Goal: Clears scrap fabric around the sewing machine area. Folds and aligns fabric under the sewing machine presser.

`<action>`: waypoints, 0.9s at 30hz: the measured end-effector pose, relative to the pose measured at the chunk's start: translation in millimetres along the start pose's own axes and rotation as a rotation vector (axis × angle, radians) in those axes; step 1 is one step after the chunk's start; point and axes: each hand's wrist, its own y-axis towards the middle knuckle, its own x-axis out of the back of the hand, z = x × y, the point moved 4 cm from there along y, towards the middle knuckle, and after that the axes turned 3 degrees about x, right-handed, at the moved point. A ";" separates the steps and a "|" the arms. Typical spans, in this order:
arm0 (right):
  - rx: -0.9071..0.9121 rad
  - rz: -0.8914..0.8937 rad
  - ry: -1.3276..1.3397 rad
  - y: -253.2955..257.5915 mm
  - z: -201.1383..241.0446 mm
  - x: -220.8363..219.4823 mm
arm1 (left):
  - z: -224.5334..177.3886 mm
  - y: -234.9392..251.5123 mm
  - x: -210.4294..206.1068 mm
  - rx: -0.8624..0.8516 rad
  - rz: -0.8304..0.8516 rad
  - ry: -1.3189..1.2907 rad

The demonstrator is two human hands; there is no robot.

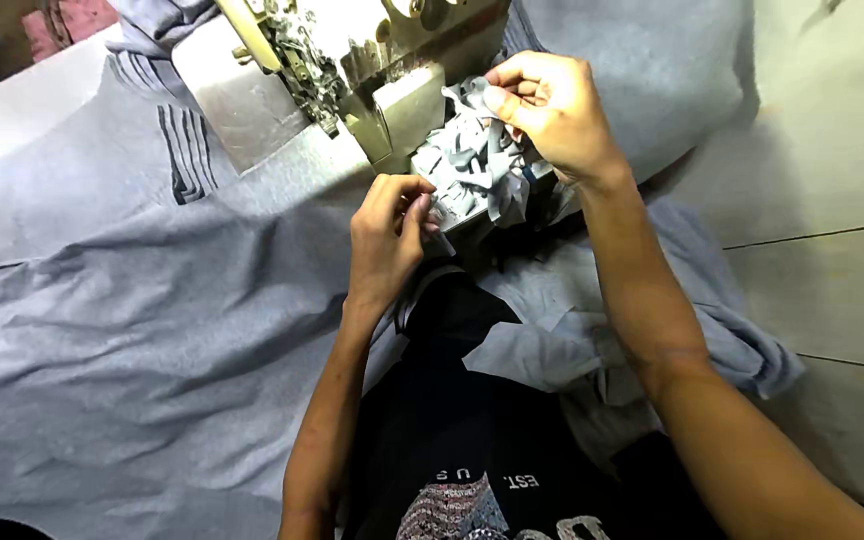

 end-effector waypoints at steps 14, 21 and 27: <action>-0.087 -0.069 0.367 7.1 4.6 -19.5 | 11.3 55.0 -55.2 0.083 0.041 -0.277; -0.148 -0.238 0.395 12.7 -12.6 -10.0 | 9.1 18.0 -29.2 0.213 0.074 -0.299; -0.040 -0.232 0.251 23.5 -28.6 -8.8 | 21.0 -13.0 -8.0 0.186 -0.005 0.081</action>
